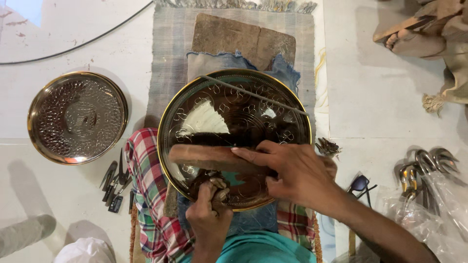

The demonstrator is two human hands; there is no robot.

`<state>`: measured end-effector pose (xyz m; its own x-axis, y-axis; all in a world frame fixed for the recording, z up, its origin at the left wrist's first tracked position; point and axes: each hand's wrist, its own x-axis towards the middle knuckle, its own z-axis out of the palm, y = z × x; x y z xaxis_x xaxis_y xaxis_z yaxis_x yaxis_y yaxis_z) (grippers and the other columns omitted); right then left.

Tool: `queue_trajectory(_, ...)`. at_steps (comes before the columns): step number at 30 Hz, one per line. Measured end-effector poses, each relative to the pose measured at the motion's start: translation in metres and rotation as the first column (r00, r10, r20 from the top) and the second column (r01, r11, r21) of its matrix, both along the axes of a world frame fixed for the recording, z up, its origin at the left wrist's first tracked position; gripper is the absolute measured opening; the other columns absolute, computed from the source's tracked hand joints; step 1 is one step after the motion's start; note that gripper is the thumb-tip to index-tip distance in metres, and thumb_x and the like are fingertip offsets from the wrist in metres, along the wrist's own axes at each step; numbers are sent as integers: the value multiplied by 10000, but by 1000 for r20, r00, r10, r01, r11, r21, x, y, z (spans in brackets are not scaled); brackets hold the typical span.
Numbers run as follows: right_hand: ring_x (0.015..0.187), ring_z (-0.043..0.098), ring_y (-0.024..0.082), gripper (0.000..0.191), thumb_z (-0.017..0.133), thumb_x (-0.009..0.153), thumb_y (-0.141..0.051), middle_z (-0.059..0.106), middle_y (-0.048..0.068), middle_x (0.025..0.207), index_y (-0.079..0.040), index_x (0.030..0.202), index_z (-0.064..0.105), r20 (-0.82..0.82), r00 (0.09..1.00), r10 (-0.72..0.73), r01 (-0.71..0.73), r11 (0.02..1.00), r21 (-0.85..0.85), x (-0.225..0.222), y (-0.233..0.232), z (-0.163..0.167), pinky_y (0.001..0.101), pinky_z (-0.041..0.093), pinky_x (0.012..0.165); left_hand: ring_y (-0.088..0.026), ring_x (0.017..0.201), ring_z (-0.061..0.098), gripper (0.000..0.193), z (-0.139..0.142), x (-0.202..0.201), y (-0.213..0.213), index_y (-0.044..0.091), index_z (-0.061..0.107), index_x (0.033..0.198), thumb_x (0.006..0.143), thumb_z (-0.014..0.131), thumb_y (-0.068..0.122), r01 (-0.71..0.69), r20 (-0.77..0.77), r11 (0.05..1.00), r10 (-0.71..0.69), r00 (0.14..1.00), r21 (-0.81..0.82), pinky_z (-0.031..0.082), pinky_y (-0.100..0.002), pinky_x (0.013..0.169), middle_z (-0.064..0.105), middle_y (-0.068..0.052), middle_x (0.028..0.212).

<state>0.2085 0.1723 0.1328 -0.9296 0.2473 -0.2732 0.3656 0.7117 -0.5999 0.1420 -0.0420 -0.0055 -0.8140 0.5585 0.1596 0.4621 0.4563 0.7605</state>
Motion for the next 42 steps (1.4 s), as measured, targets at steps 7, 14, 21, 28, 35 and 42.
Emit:
queue_trajectory(7,761,716,195,813,667,638,-32,722,64,1091,-241,1422,609,-184,983,-7,0,999,-40,1,-7,-9,331,574,598,-265,747,784,497,-3,3,-1,-44,618,1113,619,664,-33,35,-69,998,-32,997,49,634,-351,647,768,-176,914)
queue_trajectory(14,691,700,185,724,761,714,-125,735,21,1027,-378,1382,640,-102,977,186,-169,974,153,-16,-5,3,383,555,578,-260,668,779,472,-3,2,0,-36,636,1118,648,670,-39,17,26,1000,-16,1000,-14,636,-365,589,764,-150,805)
queue_trajectory(21,654,667,197,776,718,670,-75,712,-14,903,-392,1375,647,-37,975,221,-212,963,166,-23,-10,-1,402,531,550,-267,710,790,525,-3,-3,3,-49,613,1230,707,662,-31,94,40,994,-96,995,50,661,-333,618,760,-185,882)
queue_trajectory(28,672,658,217,780,719,664,-129,680,9,865,-364,1399,607,-11,992,129,-128,987,97,-24,-6,3,415,508,544,-318,702,770,482,7,-7,5,-5,675,1118,640,690,-57,89,119,994,-81,990,-58,612,-378,622,750,-184,805)
queue_trajectory(35,668,666,229,763,696,668,-169,677,-2,917,-321,1410,605,-69,997,20,-25,998,-58,-22,-5,5,396,526,568,-286,757,800,401,13,-9,5,5,678,1057,657,705,-18,120,199,993,-119,973,9,615,-355,643,770,-158,828)
queue_trajectory(42,712,663,262,693,743,714,-240,663,55,857,-328,1392,630,31,995,100,-103,989,108,-16,-9,3,434,491,607,-284,759,781,334,9,-6,8,-34,683,1089,756,716,-44,34,130,998,-41,991,54,611,-352,621,761,-180,845)
